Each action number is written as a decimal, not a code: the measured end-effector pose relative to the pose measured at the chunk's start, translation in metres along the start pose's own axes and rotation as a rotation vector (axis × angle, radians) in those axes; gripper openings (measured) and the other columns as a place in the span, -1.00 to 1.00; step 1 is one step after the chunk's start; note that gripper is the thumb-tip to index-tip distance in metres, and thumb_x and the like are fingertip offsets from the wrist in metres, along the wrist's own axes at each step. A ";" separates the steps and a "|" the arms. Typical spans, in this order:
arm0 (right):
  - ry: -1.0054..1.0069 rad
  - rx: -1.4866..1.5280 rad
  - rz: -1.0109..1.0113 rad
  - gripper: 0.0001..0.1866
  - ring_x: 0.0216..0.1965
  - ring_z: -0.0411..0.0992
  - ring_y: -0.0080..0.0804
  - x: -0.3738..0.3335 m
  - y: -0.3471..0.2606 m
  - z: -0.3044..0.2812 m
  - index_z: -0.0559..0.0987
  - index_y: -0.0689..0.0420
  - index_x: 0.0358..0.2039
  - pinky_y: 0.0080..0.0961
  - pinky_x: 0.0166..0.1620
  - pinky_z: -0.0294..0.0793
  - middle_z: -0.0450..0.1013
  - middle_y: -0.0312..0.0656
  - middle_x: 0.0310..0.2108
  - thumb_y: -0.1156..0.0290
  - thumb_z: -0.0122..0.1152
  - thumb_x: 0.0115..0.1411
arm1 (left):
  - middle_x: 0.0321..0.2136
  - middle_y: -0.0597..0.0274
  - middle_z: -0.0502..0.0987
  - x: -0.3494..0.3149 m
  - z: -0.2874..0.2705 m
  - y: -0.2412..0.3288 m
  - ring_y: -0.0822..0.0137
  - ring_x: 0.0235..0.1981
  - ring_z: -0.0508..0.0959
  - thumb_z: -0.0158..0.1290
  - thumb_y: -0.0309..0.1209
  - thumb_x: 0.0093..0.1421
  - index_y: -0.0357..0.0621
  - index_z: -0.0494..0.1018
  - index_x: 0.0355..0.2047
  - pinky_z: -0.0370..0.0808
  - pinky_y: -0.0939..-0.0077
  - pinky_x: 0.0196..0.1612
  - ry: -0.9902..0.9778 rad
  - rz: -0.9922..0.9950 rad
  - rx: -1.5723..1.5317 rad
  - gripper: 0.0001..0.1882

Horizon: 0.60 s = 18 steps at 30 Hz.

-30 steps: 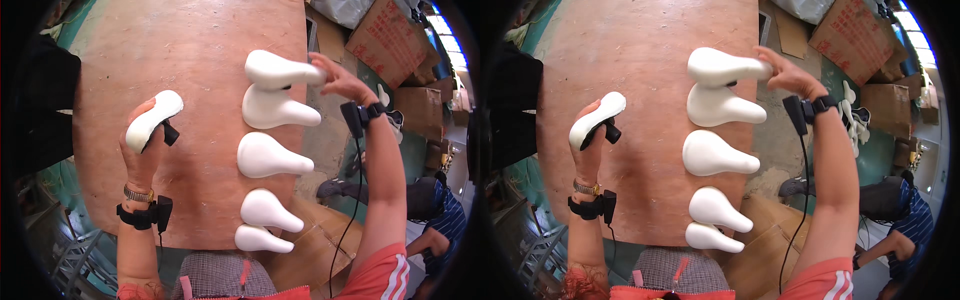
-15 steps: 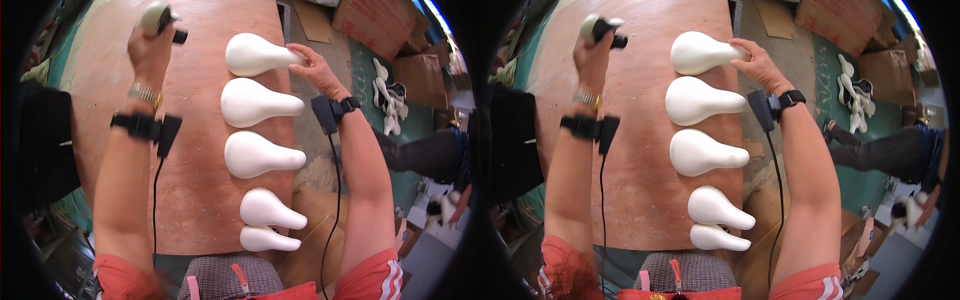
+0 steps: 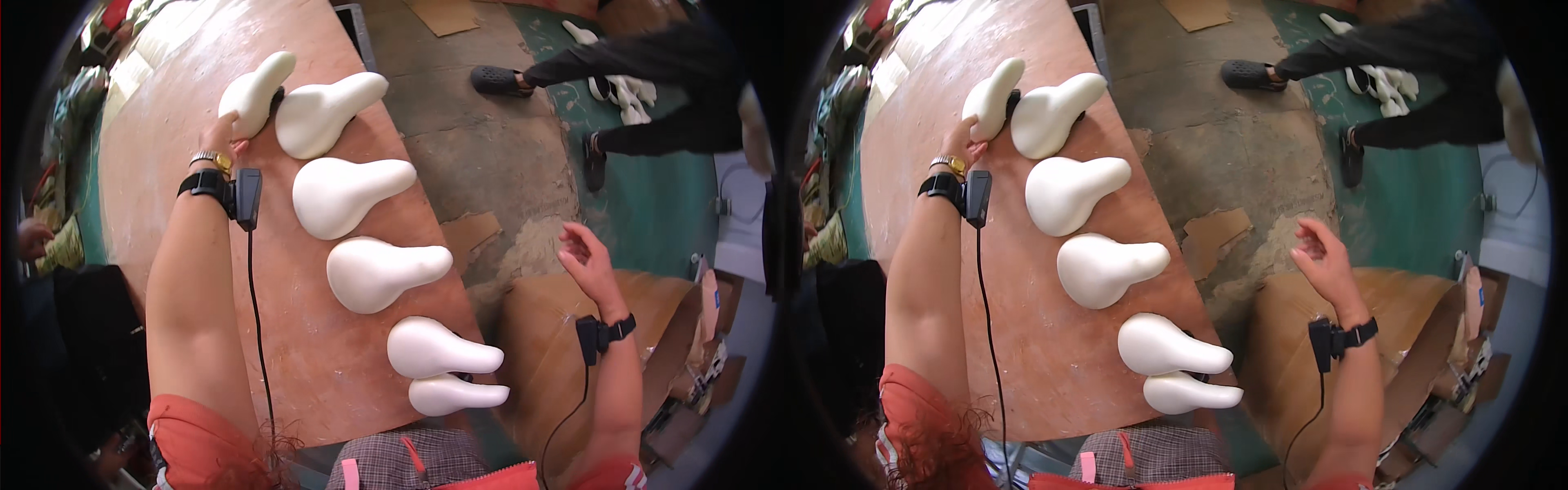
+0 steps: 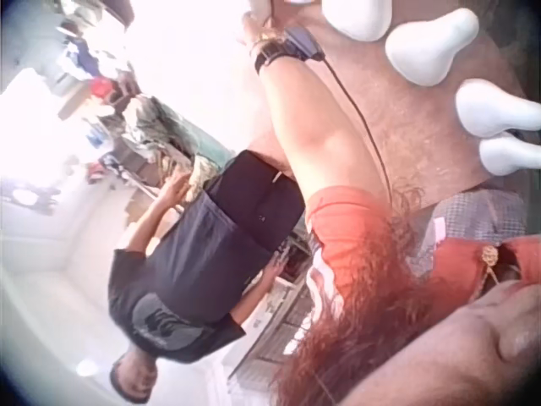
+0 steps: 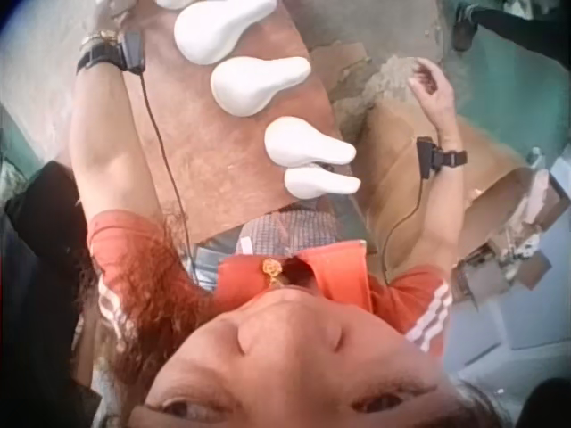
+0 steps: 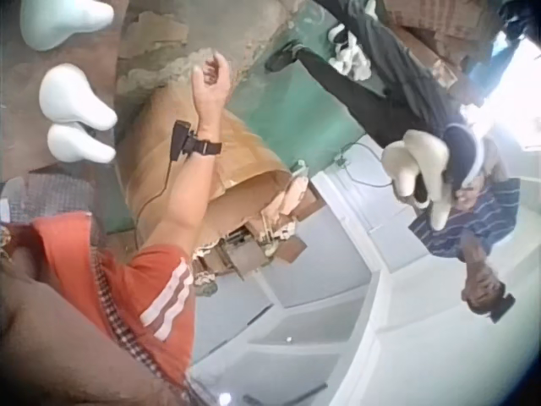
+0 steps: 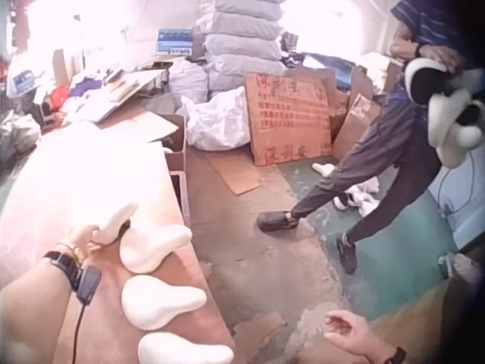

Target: The person picks up white and black bicycle seats from a large cardboard container and arranges them in neat rows on a wooden board. The person handles the seats one by one, placing them in an organized pattern on the work surface.

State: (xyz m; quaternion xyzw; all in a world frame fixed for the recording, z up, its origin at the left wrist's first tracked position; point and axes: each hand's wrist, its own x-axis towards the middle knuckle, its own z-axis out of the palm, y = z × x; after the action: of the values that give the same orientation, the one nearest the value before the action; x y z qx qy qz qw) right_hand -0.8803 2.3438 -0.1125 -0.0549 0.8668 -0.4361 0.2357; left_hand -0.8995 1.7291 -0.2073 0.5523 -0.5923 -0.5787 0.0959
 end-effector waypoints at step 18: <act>0.014 -0.124 0.181 -0.60 -0.32 0.36 -0.55 -0.104 0.075 0.008 0.43 0.24 -0.06 -0.61 -0.18 0.39 0.42 -0.21 -0.28 0.49 0.22 0.05 | -0.15 0.27 0.38 0.027 0.052 0.001 0.27 -0.15 0.39 0.17 -0.09 0.06 0.00 0.31 -0.03 0.38 0.23 -0.10 -0.381 0.061 0.006 -0.47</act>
State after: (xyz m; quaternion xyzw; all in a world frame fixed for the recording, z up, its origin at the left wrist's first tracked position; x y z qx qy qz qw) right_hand -0.7762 2.4150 -0.1379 0.0122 0.8950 -0.3589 0.2645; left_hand -0.9491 1.7386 -0.2365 0.4148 -0.6178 -0.6680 -0.0021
